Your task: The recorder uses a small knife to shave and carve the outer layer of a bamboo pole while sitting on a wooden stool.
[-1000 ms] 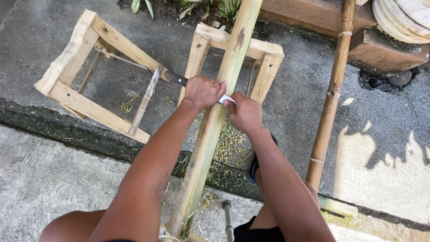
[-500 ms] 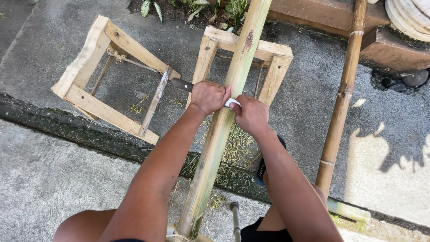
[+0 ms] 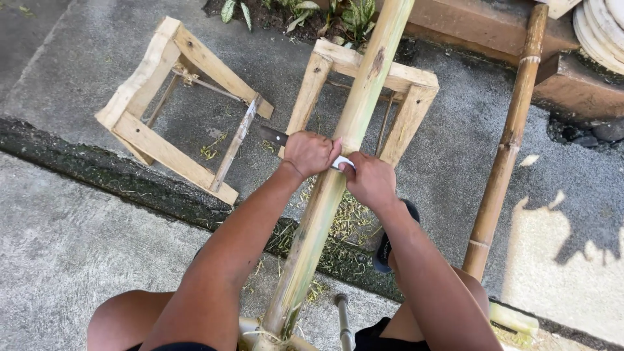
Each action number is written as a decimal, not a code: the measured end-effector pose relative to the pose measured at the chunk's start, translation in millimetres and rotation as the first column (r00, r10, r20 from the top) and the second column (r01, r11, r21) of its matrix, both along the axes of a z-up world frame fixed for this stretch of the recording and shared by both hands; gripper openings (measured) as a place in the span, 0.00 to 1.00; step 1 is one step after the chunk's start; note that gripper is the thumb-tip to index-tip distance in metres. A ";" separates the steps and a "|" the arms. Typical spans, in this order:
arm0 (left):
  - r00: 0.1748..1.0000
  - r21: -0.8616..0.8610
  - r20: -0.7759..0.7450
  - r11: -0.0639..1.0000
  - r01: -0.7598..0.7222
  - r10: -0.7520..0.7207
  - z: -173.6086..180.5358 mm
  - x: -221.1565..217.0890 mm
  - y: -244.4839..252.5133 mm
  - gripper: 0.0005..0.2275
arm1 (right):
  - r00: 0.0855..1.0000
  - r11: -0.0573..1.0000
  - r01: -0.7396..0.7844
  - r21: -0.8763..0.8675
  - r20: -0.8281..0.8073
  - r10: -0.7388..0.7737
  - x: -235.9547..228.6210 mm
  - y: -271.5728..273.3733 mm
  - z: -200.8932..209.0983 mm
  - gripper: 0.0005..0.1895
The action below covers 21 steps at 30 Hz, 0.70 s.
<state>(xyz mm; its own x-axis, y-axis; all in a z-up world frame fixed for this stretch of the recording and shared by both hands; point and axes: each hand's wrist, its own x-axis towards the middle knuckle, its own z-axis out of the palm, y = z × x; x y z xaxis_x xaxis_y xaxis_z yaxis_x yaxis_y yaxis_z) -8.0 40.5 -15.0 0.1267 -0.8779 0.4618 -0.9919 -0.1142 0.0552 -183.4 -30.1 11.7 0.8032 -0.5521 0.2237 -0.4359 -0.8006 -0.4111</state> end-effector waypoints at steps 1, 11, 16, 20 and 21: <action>1.000 -0.003 0.001 1.000 -0.008 0.008 1.2 -0.2 5.2 0.25 | 1.000 1.000 -0.008 -0.003 0.001 0.008 -0.8 5.9 2.3 0.13; 0.999 0.129 -0.044 0.992 0.001 0.005 2.7 -13.6 26.9 0.26 | 0.997 1.000 0.009 -0.013 -0.076 -0.010 -13.2 32.0 6.0 0.15; 0.990 0.317 -0.130 0.948 -0.011 0.055 -2.8 -27.8 73.7 0.28 | 0.994 1.000 -0.016 -0.004 -0.110 0.016 -25.1 73.0 7.1 0.15; 0.995 0.137 -0.086 0.990 -0.029 0.041 -14.0 -35.3 93.3 0.27 | 0.991 0.999 -0.043 -0.012 -0.130 0.041 -27.8 87.9 6.8 0.14; 0.994 0.076 -0.103 0.996 -0.040 0.047 -15.9 -38.1 94.5 0.27 | 0.990 0.999 -0.045 -0.018 -0.137 0.042 -28.7 88.4 5.7 0.15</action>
<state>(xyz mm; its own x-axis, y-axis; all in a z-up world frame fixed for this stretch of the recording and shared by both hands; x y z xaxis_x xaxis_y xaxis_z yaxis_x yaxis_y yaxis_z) -46.1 134.9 -30.8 0.2096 -0.9018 0.3779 -0.9752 -0.1648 0.1477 -212.0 58.3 17.4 0.8500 -0.5125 0.1216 -0.4514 -0.8277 -0.3335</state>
